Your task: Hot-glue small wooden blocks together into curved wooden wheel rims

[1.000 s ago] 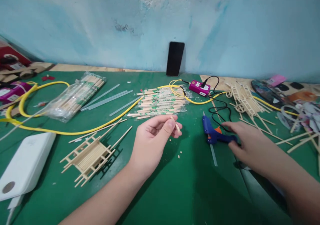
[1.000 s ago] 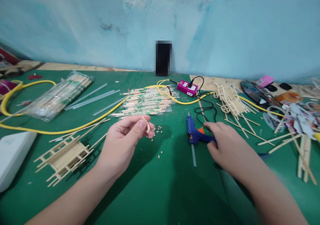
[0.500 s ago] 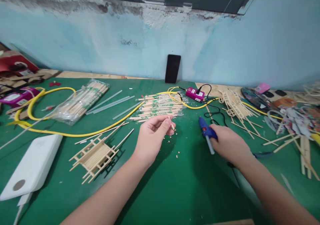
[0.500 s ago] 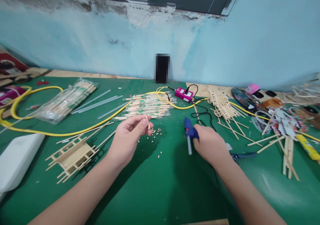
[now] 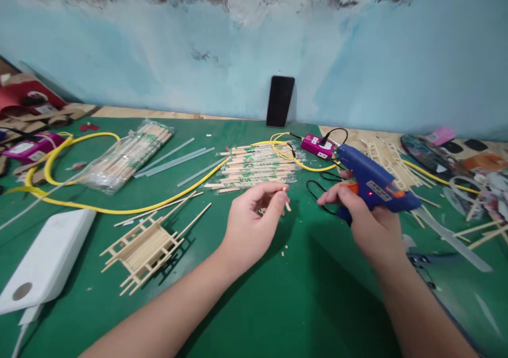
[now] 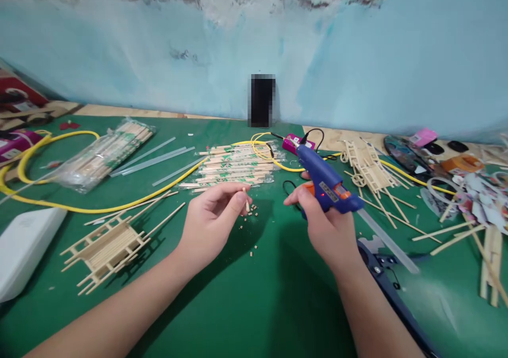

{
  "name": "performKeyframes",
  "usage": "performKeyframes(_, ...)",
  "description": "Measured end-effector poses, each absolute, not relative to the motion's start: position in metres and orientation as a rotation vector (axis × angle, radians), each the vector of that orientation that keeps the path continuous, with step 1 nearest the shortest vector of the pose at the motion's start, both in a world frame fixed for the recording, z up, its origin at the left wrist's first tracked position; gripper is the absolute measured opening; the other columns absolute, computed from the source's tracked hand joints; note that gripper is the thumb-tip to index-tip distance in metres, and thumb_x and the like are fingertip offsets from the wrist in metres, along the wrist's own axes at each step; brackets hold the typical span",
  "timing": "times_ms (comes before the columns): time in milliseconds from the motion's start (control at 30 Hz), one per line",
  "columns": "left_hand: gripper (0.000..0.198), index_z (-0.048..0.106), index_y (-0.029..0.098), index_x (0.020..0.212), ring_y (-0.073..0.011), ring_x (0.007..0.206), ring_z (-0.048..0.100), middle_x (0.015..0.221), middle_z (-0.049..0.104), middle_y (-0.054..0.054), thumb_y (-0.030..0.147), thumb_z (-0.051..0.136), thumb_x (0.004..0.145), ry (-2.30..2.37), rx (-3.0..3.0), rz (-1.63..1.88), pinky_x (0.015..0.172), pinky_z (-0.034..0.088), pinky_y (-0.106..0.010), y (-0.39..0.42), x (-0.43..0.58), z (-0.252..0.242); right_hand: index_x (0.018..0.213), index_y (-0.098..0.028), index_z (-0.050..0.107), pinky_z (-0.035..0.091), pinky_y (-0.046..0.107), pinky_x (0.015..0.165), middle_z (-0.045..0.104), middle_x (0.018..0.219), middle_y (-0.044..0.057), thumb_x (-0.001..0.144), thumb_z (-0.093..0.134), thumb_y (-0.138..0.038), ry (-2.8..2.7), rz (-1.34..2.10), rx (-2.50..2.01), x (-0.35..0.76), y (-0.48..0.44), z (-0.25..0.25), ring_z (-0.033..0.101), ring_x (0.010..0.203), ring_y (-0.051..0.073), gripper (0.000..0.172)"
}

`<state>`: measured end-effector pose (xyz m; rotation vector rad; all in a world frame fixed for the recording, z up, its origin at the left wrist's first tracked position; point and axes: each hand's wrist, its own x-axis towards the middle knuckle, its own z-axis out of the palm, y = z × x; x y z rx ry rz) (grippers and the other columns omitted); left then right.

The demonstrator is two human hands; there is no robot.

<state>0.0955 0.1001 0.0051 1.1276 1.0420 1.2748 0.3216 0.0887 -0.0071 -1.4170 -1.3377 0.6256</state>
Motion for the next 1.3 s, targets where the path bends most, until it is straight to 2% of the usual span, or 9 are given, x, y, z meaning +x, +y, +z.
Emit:
performKeyframes(67, 0.007, 0.085, 0.019, 0.101, -0.0164, 0.072, 0.077, 0.089, 0.085, -0.004, 0.025, 0.084, 0.096, 1.053, 1.14, 1.275, 0.073, 0.064, -0.029, 0.097, 0.097, 0.004, 0.097, -0.026, 0.066, 0.066, 0.044, 0.085, 0.076, 0.079, 0.0, 0.106, 0.071, -0.047, -1.314, 0.78, -1.366, 0.315, 0.076, -0.012, 0.079, 0.084, 0.026, 0.023)
performKeyframes(133, 0.005, 0.083, 0.02, 0.1, -0.0157, 0.074, 0.08, 0.097, 0.088, -0.006, 0.024, 0.08, 0.101, 1.069, 1.13, 1.286, 0.072, 0.065, -0.027, 0.093, 0.096, 0.004, 0.103, -0.028, 0.063, 0.062, 0.038, 0.066, 0.065, 0.067, -0.006, 0.109, 0.066, -0.045, -1.257, 0.916, -1.306, 0.308, 0.06, -0.014, 0.069, 0.061, 0.021, 0.018)
performKeyframes(233, 0.007, 0.078, 0.021, 0.103, -0.0143, 0.07, 0.082, 0.092, 0.089, -0.004, 0.025, 0.075, 0.107, 1.073, 1.082, 1.32, 0.067, 0.066, -0.023, 0.088, 0.092, 0.005, 0.11, -0.03, 0.062, 0.053, 0.031, 0.057, 0.061, 0.066, -0.008, 0.109, 0.071, -0.041, -1.06, 1.248, -1.169, 0.303, 0.04, -0.012, 0.06, 0.054, 0.016, 0.015)
performKeyframes(367, 0.005, 0.08, 0.023, 0.108, -0.0134, 0.073, 0.083, 0.089, 0.089, -0.002, 0.022, 0.075, 0.108, 1.045, 1.079, 1.361, 0.072, 0.068, -0.021, 0.083, 0.092, 0.004, 0.118, -0.031, 0.07, 0.052, 0.03, 0.057, 0.064, 0.069, -0.005, 0.111, 0.065, -0.053, -1.156, 1.356, -1.026, 0.308, 0.033, -0.015, 0.061, 0.057, 0.016, 0.024)
performKeyframes(633, 0.01, 0.08, 0.028, 0.118, -0.0151, 0.078, 0.084, 0.095, 0.092, -0.001, 0.027, 0.077, 0.109, 1.105, 1.216, 1.374, 0.083, 0.069, -0.026, 0.068, 0.092, 0.0, 0.119, -0.028, 0.079, 0.058, 0.037, 0.058, 0.068, 0.066, -0.001, 0.108, 0.07, -0.055, -1.209, 1.398, -1.056, 0.321, 0.035, -0.02, 0.067, 0.056, 0.021, 0.031)
performKeyframes(800, 0.013, 0.08, 0.032, 0.116, -0.0132, 0.081, 0.085, 0.097, 0.091, 0.004, 0.023, 0.075, 0.11, 1.105, 1.259, 1.398, 0.084, 0.068, -0.023, 0.064, 0.091, 0.001, 0.096, -0.026, 0.081, 0.057, 0.041, 0.053, 0.067, 0.062, 0.002, 0.102, 0.074, -0.051, -1.323, 1.384, -1.159, 0.323, 0.034, -0.015, 0.066, 0.052, 0.024, 0.027)
performKeyframes(933, 0.025, 0.083, 0.035, 0.116, -0.0145, 0.086, 0.084, 0.107, 0.089, 0.003, 0.013, 0.077, 0.106, 1.049, 1.361, 1.406, 0.084, 0.068, -0.026, 0.065, 0.09, 0.001, 0.077, -0.026, 0.076, 0.053, 0.038, 0.05, 0.067, 0.066, 0.004, 0.1, 0.075, -0.053, -1.42, 1.335, -1.181, 0.324, 0.035, -0.014, 0.063, 0.055, 0.022, 0.035)
performKeyframes(1133, 0.032, 0.083, 0.03, 0.114, -0.0164, 0.091, 0.075, 0.099, 0.081, -0.001, 0.003, 0.081, 0.097, 1.006, 1.544, 1.48, 0.08, 0.062, -0.027, 0.069, 0.086, -0.001, 0.073, -0.025, 0.073, 0.052, 0.038, 0.051, 0.063, 0.065, 0.005, 0.099, 0.075, -0.062, -1.461, 1.221, -1.156, 0.32, 0.04, -0.013, 0.057, 0.056, 0.022, 0.045)
performKeyframes(1300, 0.032, 0.082, 0.03, 0.117, -0.0148, 0.085, 0.073, 0.098, 0.082, 0.0, 0.003, 0.078, 0.1, 1.04, 1.529, 1.481, 0.075, 0.061, -0.026, 0.07, 0.087, 0.0, 0.073, -0.025, 0.073, 0.048, 0.036, 0.048, 0.064, 0.065, 0.005, 0.104, 0.065, -0.067, -1.505, 1.209, -1.16, 0.317, 0.041, -0.008, 0.06, 0.054, 0.022, 0.052)
